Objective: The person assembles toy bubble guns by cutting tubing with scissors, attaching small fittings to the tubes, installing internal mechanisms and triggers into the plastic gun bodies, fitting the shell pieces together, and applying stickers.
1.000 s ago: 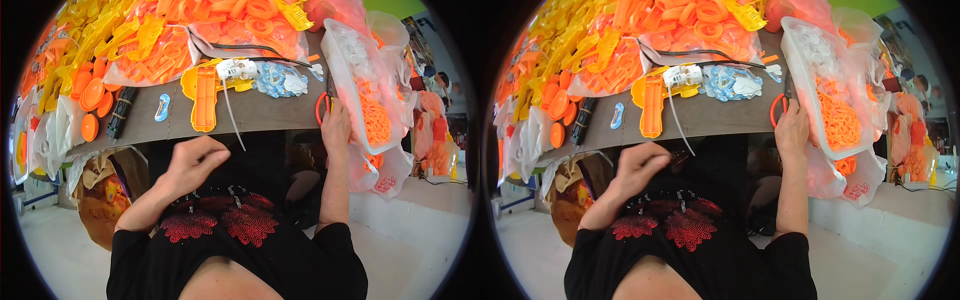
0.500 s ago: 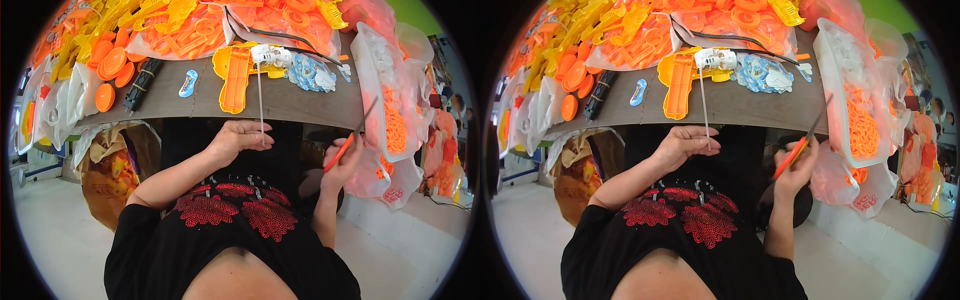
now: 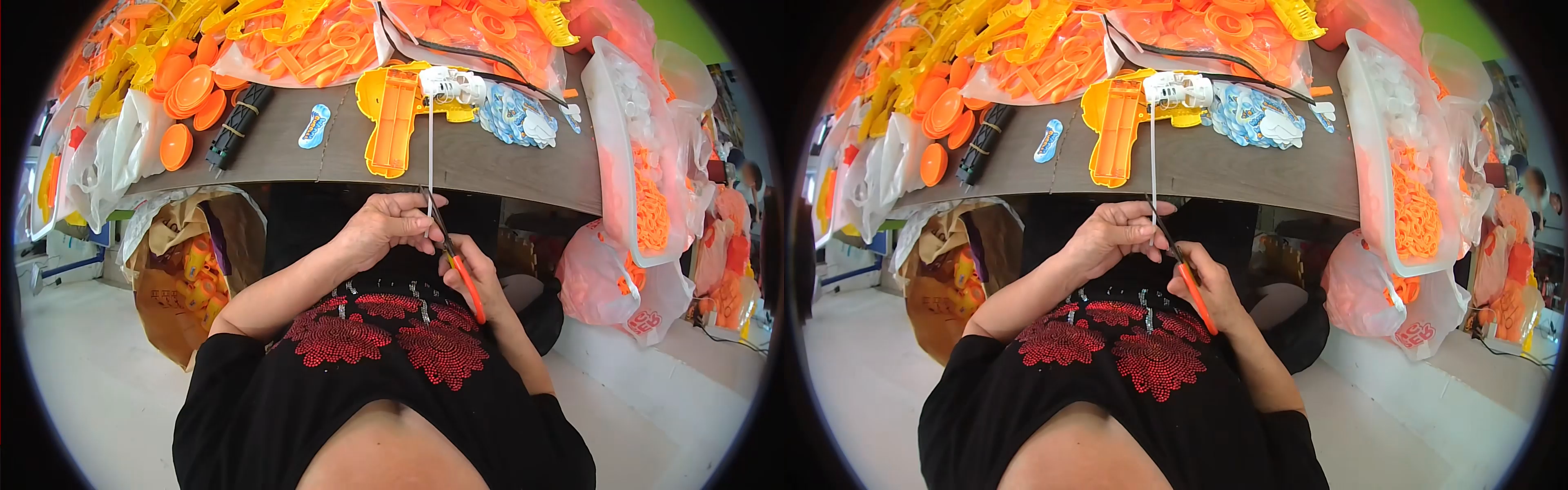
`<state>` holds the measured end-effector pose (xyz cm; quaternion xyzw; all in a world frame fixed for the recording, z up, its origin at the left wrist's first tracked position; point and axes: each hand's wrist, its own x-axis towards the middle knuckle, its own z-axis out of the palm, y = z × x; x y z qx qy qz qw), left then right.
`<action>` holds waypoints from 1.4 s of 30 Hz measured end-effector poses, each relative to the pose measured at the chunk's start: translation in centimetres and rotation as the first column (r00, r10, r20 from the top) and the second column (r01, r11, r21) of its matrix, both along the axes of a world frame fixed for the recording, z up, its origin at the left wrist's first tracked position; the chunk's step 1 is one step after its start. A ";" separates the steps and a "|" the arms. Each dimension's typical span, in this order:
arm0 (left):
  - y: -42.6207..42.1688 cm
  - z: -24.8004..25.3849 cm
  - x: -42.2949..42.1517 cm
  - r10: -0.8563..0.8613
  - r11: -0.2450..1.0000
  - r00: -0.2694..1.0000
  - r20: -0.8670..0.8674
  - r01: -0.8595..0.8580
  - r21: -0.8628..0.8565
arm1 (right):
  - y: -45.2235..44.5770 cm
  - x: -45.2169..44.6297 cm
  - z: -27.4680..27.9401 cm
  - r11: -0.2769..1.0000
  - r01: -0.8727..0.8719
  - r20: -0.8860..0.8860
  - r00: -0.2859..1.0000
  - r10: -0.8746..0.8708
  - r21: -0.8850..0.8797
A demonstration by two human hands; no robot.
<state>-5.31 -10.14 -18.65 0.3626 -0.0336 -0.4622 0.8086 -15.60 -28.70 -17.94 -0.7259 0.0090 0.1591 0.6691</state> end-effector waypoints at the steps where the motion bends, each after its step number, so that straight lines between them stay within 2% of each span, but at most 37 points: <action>1: 0.0 0.1 0.0 0.002 1.000 1.000 0.000 -0.002 0.001 | 0.1 0.2 -0.1 1.000 0.003 -0.010 1.000 -0.003 0.016; 5: -0.1 0.2 -0.1 0.002 1.000 1.000 0.016 -0.002 0.006 | 0.3 0.4 -0.6 0.996 0.046 -0.010 0.999 -0.045 0.074; 8: -0.1 0.2 -0.1 0.004 1.000 1.000 0.019 -0.004 0.009 | 0.1 0.4 -0.9 1.000 0.009 0.007 1.000 -0.009 0.007; 14: -0.3 0.3 -0.2 0.004 1.000 1.000 0.002 -0.004 0.015 | 0.5 0.5 -0.1 0.996 0.064 0.021 0.998 -0.063 -0.058; 16: -0.1 0.3 -0.3 0.001 1.000 1.000 -0.007 -0.001 0.031 | 0.4 0.5 -0.3 0.962 0.087 0.072 0.995 -0.071 -0.258; 17: 0.0 0.1 -0.2 0.000 1.000 1.000 -0.005 0.000 0.004 | 0.5 0.5 -0.1 0.965 0.104 0.043 0.994 -0.096 -0.240; 19: 0.3 -0.6 -0.5 0.024 0.999 0.999 0.030 -0.025 0.035 | -0.6 0.5 -0.9 0.946 0.028 0.128 0.992 0.014 -0.323; 21: 1.6 0.5 -0.6 -0.061 0.970 0.967 0.248 -0.001 0.242 | -1.9 0.5 0.3 0.958 -0.033 -0.001 0.999 0.034 -0.284; 22: 2.5 1.2 -0.8 -0.087 0.958 0.957 0.278 0.004 0.288 | -3.0 0.6 0.8 0.979 -0.066 -0.088 0.995 0.050 -0.195; 23: 3.7 1.9 -1.0 -0.117 0.943 0.946 0.303 0.010 0.332 | -4.2 0.7 1.0 0.978 -0.082 -0.085 0.994 0.066 -0.193; 24: 5.1 3.0 -1.0 -0.046 0.935 0.914 0.403 -0.102 0.339 | -5.4 0.7 1.6 0.986 -0.030 -0.168 0.986 0.001 -0.166; 25: 6.9 4.4 -1.0 0.016 0.919 0.868 0.497 -0.209 0.335 | -6.7 0.5 1.9 0.976 0.036 -0.140 0.988 -0.067 -0.214; 26: 8.8 6.5 -0.6 0.029 0.762 0.644 0.764 -0.509 0.400 | -6.5 0.9 3.4 0.963 0.102 -0.003 0.994 -0.106 -0.248; 27: 11.0 7.5 0.2 0.151 0.606 0.574 0.805 -0.697 0.383 | -7.7 0.9 3.7 0.939 0.174 0.067 0.985 -0.161 -0.297; 28: 12.8 8.8 1.2 0.142 0.348 0.326 0.935 -0.900 0.262 | -8.2 1.4 4.3 0.891 0.324 0.036 0.943 -0.330 -0.319; 29: 15.2 8.7 2.5 0.089 0.076 0.198 0.976 -0.979 0.191 | -9.9 2.2 5.9 0.872 0.489 -0.297 0.830 -0.471 -0.016; 30: 18.8 7.6 4.2 -0.023 -0.078 0.123 0.992 -0.990 0.121 | -10.8 2.5 4.7 0.807 0.469 0.119 0.881 -0.459 -0.359; 31: 21.3 6.8 5.6 -0.122 -0.161 0.109 0.986 -0.983 0.089 | -11.3 2.7 3.7 0.578 0.519 0.473 0.846 -0.244 -0.630; 32: 22.7 6.2 6.5 -0.169 -0.233 0.226 0.959 -0.955 0.184 | -11.3 3.3 4.4 0.561 0.530 0.476 0.842 -0.255 -0.636; 33: 23.0 5.9 6.9 -0.162 -0.209 0.221 0.962 -0.960 0.186 | -10.9 4.3 5.5 0.453 0.490 0.395 0.871 -0.292 -0.745; 34: 22.9 5.5 7.4 -0.288 -0.195 0.248 0.925 -0.961 0.197 | -11.0 5.2 6.3 0.341 0.429 0.314 0.886 -0.342 -0.837; 35: 22.8 5.1 7.8 -0.411 -0.181 0.266 0.872 -0.961 0.208 | -11.7 5.8 6.0 0.261 0.431 0.351 0.886 -0.302 -0.864; 36: 22.6 5.1 8.0 -0.456 -0.189 0.296 0.839 -0.954 0.234 | -12.7 6.3 5.2 0.178 0.432 0.382 0.887 -0.260 -0.884; 37: 22.6 5.0 8.1 -0.456 -0.159 0.282 0.845 -0.959 0.234 | -13.7 6.7 4.4 0.177 0.466 0.433 0.880 -0.194 -0.867; 39: 22.0 5.0 8.1 -0.502 -0.197 0.149 0.852 -0.979 0.056 | -14.3 7.6 4.4 0.182 0.503 0.487 0.864 -0.129 -0.845; 40: 20.4 5.6 7.9 -0.495 -0.160 0.128 0.860 -0.986 0.055 | -13.5 7.9 4.8 0.183 0.509 0.492 0.861 -0.132 -0.841; 42: 15.6 7.4 6.7 -0.213 0.027 -0.031 0.977 -0.999 -0.025 | -11.8 8.4 5.7 0.144 0.510 0.486 0.856 -0.175 -0.848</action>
